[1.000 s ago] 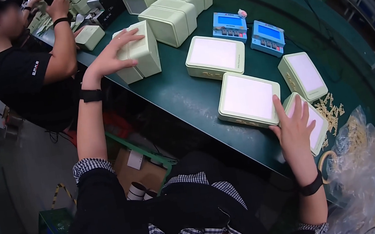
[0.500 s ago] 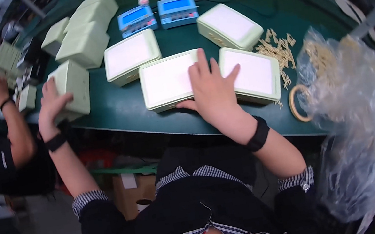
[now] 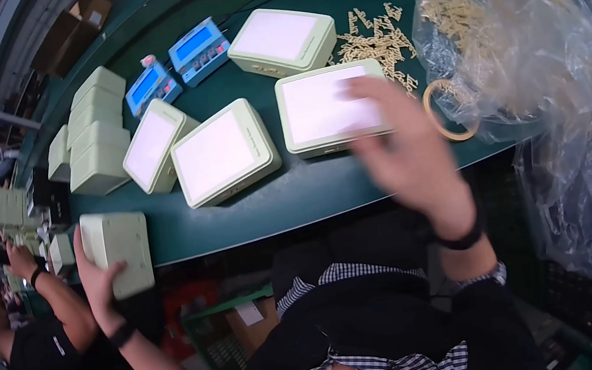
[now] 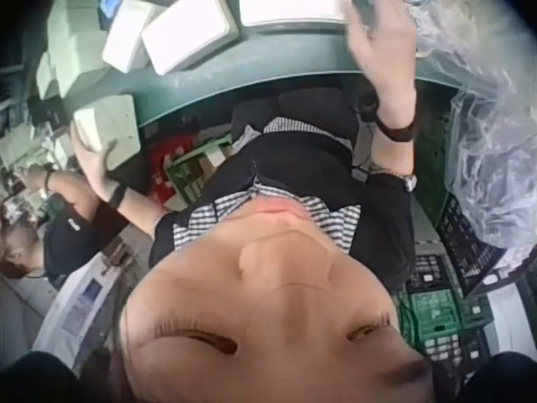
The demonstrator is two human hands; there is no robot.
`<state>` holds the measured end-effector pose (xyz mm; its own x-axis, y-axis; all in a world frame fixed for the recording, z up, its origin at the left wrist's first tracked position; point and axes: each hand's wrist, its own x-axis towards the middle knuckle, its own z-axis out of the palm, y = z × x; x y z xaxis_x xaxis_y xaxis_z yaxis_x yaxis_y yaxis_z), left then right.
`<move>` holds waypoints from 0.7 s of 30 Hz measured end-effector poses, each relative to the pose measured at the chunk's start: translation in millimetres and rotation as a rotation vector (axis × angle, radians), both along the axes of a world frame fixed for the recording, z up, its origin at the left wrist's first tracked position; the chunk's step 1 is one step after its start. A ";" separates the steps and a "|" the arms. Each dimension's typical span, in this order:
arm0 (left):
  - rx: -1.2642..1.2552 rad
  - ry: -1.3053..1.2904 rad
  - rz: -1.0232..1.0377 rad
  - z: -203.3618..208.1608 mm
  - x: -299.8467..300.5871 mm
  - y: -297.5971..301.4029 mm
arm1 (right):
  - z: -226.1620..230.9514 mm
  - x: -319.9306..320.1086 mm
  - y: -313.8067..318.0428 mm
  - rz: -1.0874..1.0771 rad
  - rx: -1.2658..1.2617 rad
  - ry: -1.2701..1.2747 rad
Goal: The person picks up a speaker, turns it over to inspect it, and presses a logo onto the front grille. They then set it aside and repeat the process with another speaker.
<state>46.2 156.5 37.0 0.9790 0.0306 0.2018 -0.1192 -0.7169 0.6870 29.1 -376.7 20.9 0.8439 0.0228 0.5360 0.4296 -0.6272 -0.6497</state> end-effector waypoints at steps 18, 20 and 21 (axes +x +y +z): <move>0.492 -0.008 -0.721 43.6 -2.7 -226.4 | -7.7 -20.5 -76.5 -0.294 -0.340 0.109; 0.487 -0.040 -0.725 42.4 6.2 -228.3 | 22.8 -43.3 -82.7 -0.427 -0.267 0.042; 0.484 -0.056 -0.729 43.3 9.2 -228.5 | 32.2 -53.0 -85.7 -0.540 -0.205 -0.018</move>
<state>55.4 -72.0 80.4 0.7095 -0.7003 0.0788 -0.6857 -0.6601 0.3066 -23.9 -462.3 53.1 0.7556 -0.3038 0.5804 0.0236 -0.8728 -0.4875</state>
